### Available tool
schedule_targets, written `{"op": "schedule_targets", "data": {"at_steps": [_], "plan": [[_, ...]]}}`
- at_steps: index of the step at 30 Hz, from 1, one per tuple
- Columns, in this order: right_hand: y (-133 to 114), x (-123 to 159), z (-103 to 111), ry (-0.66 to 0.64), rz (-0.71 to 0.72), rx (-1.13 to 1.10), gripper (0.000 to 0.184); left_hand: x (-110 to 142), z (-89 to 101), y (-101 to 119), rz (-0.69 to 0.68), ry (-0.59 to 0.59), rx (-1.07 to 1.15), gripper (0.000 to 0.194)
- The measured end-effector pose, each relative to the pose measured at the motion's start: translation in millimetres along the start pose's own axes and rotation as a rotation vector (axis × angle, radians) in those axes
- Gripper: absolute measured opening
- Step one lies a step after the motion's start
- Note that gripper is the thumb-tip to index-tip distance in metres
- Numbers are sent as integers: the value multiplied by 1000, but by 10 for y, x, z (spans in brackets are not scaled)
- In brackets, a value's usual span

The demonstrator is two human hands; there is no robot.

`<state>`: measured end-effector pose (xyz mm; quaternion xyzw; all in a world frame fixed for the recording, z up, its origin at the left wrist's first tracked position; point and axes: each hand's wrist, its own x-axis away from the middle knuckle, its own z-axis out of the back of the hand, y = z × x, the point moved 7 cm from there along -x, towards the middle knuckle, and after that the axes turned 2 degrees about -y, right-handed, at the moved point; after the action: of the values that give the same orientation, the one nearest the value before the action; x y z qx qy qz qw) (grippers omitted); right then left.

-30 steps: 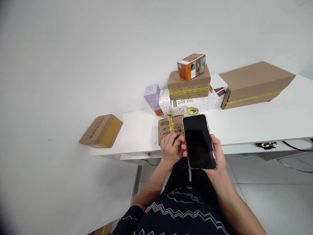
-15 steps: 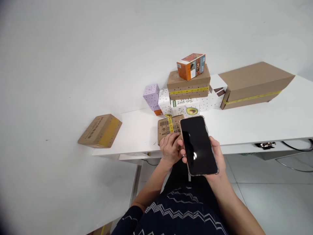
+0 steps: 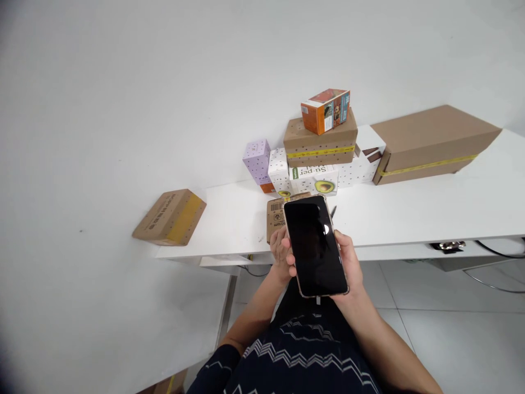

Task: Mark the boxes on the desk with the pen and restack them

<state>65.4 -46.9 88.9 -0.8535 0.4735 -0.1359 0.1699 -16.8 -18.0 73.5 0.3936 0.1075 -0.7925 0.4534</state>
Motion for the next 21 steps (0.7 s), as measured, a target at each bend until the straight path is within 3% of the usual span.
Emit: {"op": "schedule_targets", "data": {"at_steps": [4,13,16,21], "plan": [[-11,-1,11,20,15,0,59,-72,167,109,-102,141,-39,29],[-75,-19,134,70,40,108,61,-97,189,123,-120,140,-25,28],[-249,61,232,181,126,151,58,-113,166,141,-125,89,-43,26],[-696,268,588,504,323,345,51,-130,119,98,-105,-30,-196,31]]}}
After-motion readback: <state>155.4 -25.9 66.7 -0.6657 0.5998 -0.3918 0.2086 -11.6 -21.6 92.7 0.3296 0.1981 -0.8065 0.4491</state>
